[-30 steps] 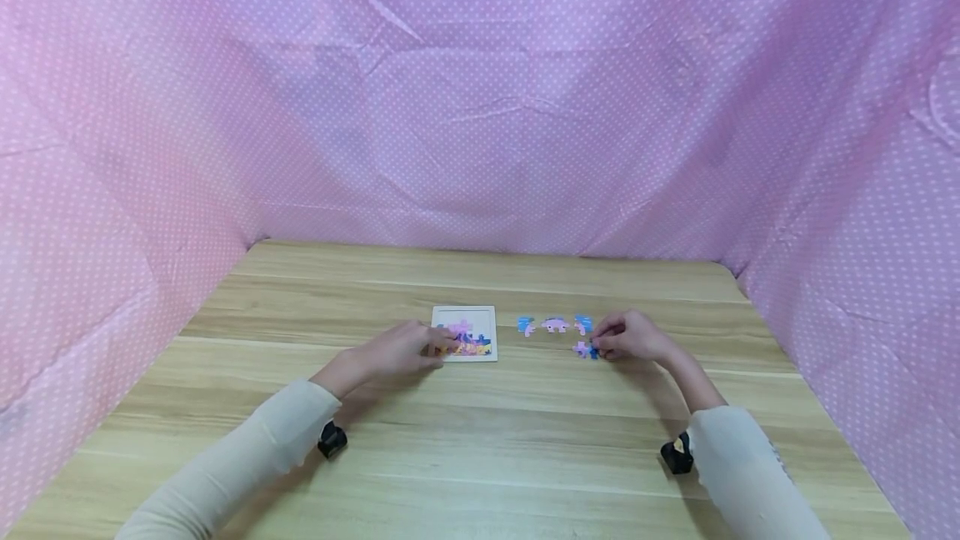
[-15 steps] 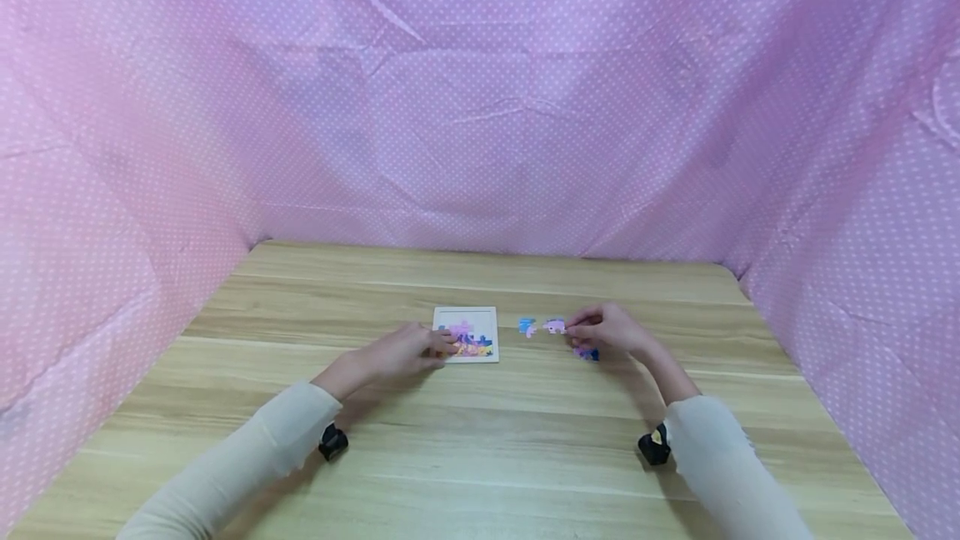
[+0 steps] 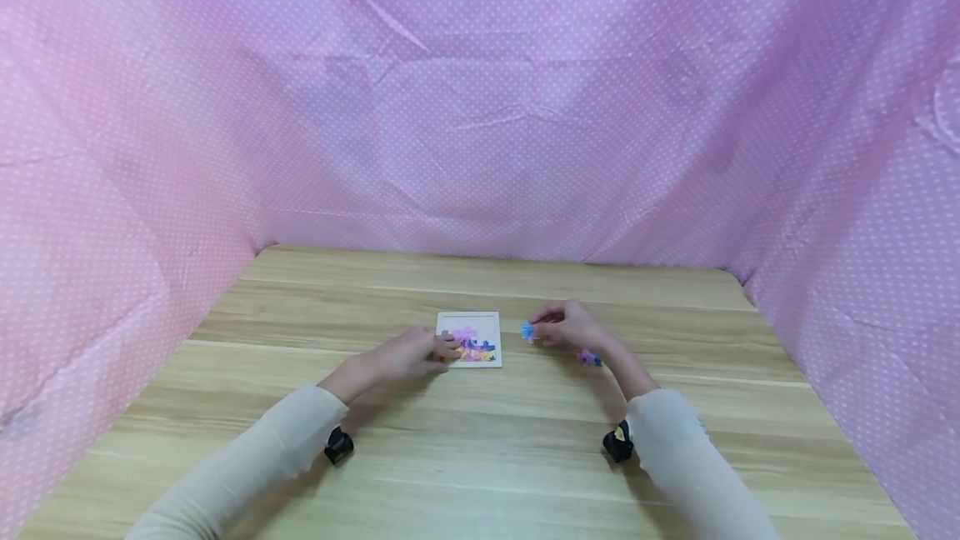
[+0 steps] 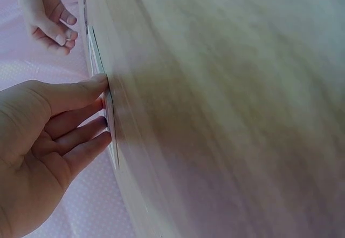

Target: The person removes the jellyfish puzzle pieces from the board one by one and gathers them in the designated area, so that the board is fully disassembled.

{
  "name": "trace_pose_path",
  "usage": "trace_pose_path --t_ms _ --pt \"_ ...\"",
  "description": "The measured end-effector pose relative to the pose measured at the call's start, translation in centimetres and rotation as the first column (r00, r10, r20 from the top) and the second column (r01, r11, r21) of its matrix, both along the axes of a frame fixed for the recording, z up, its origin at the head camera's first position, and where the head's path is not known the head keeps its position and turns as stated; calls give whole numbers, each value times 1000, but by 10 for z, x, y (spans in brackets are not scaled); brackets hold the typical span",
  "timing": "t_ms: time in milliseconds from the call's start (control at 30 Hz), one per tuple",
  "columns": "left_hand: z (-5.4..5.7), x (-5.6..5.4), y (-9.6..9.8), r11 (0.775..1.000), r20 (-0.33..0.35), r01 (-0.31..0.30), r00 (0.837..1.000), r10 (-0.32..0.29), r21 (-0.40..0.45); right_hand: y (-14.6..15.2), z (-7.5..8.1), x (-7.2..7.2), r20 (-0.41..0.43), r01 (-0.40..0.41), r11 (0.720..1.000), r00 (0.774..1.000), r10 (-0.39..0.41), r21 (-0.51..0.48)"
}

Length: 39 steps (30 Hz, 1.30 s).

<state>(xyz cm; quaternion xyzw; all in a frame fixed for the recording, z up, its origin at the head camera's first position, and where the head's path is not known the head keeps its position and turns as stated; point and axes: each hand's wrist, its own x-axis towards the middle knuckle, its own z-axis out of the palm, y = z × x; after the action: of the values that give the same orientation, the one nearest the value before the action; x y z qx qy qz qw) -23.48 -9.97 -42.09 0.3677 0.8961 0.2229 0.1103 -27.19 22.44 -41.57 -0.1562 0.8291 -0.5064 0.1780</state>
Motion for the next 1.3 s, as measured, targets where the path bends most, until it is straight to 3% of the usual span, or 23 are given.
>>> trace_pose_path --t_ms 367,567,733,900,1067,1300 --pt "-2 -2 -1 1000 -18 17 1000 -17 10 -39 4 -9 -58 -85 995 994 89 54" --pt "-2 -2 0 1000 1 -2 1000 2 2 -56 5 -12 -67 -117 989 990 123 89" --pt "-1 -3 0 1000 13 -6 1000 6 -3 -70 6 -16 -86 -147 979 983 161 143" --pt "2 -3 0 999 34 -25 999 25 -20 -82 3 -19 -109 -184 973 974 199 136" --pt "3 -4 0 1000 14 -12 1000 12 -26 -92 -1 -22 -138 -224 961 959 247 161" --pt "2 -3 2 1000 3 -5 1000 5 -26 -105 -3 -22 -132 -213 948 960 249 236"
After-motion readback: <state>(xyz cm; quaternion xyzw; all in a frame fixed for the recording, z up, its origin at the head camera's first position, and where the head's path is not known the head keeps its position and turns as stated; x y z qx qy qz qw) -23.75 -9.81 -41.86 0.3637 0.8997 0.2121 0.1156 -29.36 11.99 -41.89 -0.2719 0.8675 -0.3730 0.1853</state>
